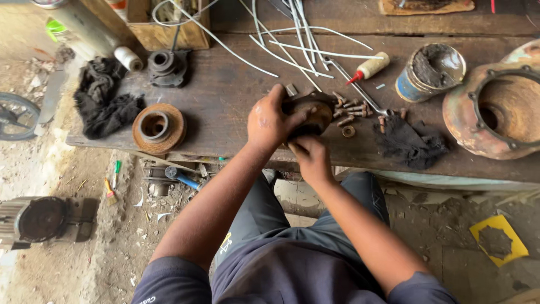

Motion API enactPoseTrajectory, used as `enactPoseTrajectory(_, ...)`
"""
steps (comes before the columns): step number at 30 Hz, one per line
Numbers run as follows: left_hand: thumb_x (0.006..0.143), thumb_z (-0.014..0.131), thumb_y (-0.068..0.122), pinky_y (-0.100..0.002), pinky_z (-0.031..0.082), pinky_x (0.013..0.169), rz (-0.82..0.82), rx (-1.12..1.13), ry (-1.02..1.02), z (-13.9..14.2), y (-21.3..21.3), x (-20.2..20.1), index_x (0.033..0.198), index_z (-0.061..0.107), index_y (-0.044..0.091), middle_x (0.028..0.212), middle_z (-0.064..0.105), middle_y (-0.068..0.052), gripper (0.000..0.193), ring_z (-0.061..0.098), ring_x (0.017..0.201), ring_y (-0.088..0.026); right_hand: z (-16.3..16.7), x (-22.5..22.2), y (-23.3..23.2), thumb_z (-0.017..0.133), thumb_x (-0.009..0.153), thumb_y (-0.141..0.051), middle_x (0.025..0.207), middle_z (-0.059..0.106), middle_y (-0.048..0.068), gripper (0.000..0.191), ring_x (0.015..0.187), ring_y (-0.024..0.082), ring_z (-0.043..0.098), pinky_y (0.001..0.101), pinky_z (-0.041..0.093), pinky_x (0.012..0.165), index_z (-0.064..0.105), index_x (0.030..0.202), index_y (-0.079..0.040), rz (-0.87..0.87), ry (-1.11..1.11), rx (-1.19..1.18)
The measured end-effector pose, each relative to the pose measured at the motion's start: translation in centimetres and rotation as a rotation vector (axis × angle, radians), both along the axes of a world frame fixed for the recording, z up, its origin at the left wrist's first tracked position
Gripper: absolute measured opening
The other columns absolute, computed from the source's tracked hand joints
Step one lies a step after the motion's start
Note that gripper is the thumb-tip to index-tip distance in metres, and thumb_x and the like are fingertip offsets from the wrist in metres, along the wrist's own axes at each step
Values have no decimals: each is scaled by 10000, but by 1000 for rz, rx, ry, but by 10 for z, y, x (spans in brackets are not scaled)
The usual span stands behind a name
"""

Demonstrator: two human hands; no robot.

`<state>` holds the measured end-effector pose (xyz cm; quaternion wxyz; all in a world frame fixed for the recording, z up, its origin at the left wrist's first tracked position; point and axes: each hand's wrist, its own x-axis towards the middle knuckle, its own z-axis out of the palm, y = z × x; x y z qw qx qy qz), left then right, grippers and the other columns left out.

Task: The person fits a rusty impeller disc onto a pump hub at a workbench, aligning and pressing the parts together by hand and turning them to seat them. They then hold the pump housing and tap a metal drift against it to fit components together, with bolts and wrenches scattered on the bench.

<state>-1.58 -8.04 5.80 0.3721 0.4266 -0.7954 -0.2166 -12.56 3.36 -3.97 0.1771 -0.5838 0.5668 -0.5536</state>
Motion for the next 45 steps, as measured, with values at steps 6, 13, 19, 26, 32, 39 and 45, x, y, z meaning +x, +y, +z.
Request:
enactPoseTrajectory(6, 747, 878, 461, -520, 528, 687, 3, 81, -55, 0, 1, 0, 937, 528, 55, 860, 703, -178, 569, 676, 847, -439, 1, 4, 1, 684, 969, -54, 1013, 714, 162, 122, 846, 290, 714, 364, 523, 745, 726, 1079, -23, -56, 312, -51)
enactPoseTrajectory(13, 740, 875, 457, -513, 533, 674, -5, 51, -24, 1, 2, 0, 945, 535, 62, 858, 708, -182, 560, 685, 831, -435, -3, 7, 4, 673, 959, -3, 997, 732, 126, 100, 901, 203, 687, 326, 533, 821, 707, 1047, 28, -31, -34, 35)
enactPoseTrajectory(19, 730, 872, 463, -511, 537, 690, -9, 63, -37, 3, 4, 0, 926, 533, 63, 843, 715, -171, 560, 692, 841, -423, 1, 7, 0, 653, 940, 0, 1027, 724, 150, 125, 936, 325, 710, 365, 534, 849, 700, 1054, -24, -20, -312, 93)
enactPoseTrajectory(26, 751, 875, 471, -505, 541, 691, -1, 92, -27, 2, 4, 0, 932, 551, 65, 854, 720, -166, 550, 698, 842, -412, 35, -11, 26, 702, 935, -30, 1062, 659, 154, 136, 912, 339, 687, 420, 576, 763, 723, 1069, -40, -82, 313, -20)
enactPoseTrajectory(32, 740, 874, 476, -496, 546, 691, 4, 92, 2, 4, -1, 0, 938, 557, 61, 859, 729, -158, 558, 706, 845, -399, 38, -30, 28, 678, 868, -12, 1067, 668, 142, 232, 899, 319, 698, 419, 576, 736, 731, 1093, -24, -87, 581, -61)
enactPoseTrajectory(39, 754, 880, 489, -496, 555, 701, 26, 96, -26, 7, 1, 0, 939, 552, 72, 880, 731, -158, 562, 712, 854, -395, -2, 2, 7, 700, 981, 0, 1129, 632, 111, 129, 986, 296, 719, 406, 612, 841, 680, 1109, -6, -9, -99, 38)
enactPoseTrajectory(45, 748, 884, 477, -500, 552, 692, -12, 85, -19, 3, 4, -1, 942, 533, 62, 881, 730, -156, 577, 706, 857, -404, -5, -4, 15, 689, 844, 12, 1071, 707, 159, 255, 923, 366, 692, 424, 561, 811, 735, 1091, -34, -81, 608, -75)
